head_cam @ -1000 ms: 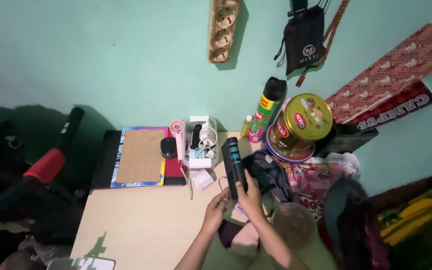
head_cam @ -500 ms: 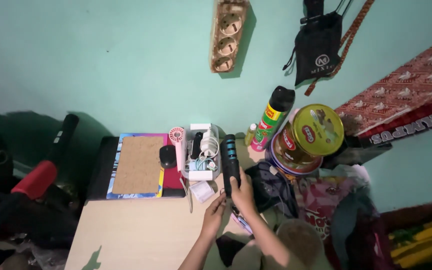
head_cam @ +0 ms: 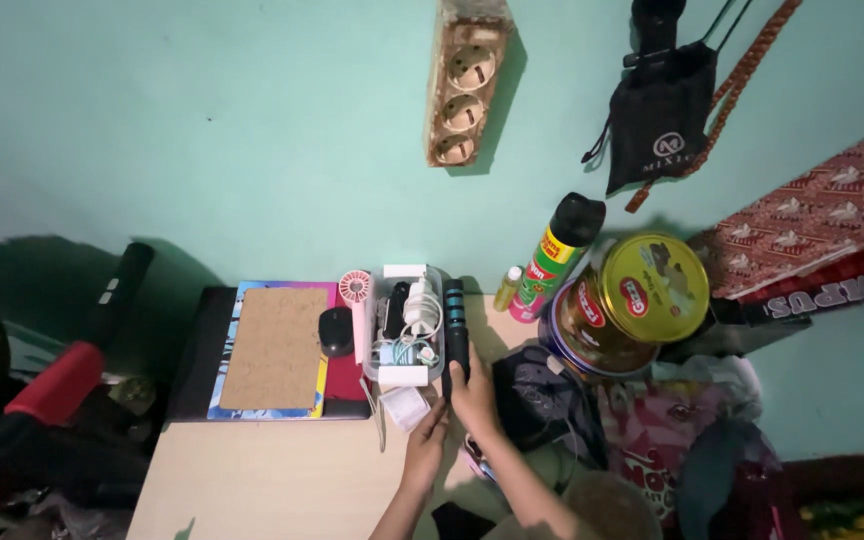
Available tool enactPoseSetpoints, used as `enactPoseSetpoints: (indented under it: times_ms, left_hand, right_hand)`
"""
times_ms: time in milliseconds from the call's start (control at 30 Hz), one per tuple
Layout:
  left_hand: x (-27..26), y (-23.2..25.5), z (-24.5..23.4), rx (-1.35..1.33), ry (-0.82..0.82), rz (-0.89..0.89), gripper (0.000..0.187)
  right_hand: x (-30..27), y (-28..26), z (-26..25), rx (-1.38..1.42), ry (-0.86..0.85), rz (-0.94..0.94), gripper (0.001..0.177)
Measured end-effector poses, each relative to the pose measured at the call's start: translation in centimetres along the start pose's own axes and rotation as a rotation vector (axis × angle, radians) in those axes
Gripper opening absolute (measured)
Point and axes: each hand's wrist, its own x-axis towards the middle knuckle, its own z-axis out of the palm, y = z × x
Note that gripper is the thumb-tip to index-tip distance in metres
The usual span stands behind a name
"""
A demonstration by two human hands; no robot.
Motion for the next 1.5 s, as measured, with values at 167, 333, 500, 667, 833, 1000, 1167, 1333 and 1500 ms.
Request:
enactPoseSetpoints:
  times_ms: [167,333,500,667,833,1000,1167,1333,1500]
  left_hand:
    - [0.6,0.4,0.1,-0.009,0.030,-0.003,0.046]
    - [0.7,0.8,0.5,-0.036,0.025,0.054,0.046]
    - [0.6,1.7,0.9,-0.030,0.019,-0.001,0.046]
    - [0.9,2.0,0.9,-0.035,-0.005,-0.005,0.047]
    - [1.8,1.2,1.0,-0.067,0.003,-0.013,0.047]
    - [2.8,0.2,0.9,-0.070,0.000,0.013,0.046]
    - [2.5,1.4,1.0,-0.064,0.006,-0.012,0.046]
    - [3.0,0.5,1.0,-0.082,0.006,-0.002,0.045]
    - [3.3,-0.2,0.9,-0.048,-0.008,0.041,0.046]
  right_hand:
    - [1.4,0.1,0.7,-0.008,-0.031,0.049,0.055]
    - [2.8,1.6,1.5,-0.011,0.007,0.005,0.055]
    - [3.4,2.3,2.0,-0.035,0.003,-0.022,0.056]
    - [3.3,2.7,2.7,-0.018,-0.013,0.030,0.053]
    - [3.5,3.5,3.3,-0.029,-0.021,0.088,0.055]
    - [3.8,3.4,3.3,-0.025,-0.065,0.141,0.056]
    - [4.3,3.0,3.4,-0.024,-0.083,0.140,0.056]
    - [4.6,3.6,3.7,-0.048,-0.095,0.176,0.057]
    - [4.6,4.2,3.8,-0.055,-0.087,0.150,0.061]
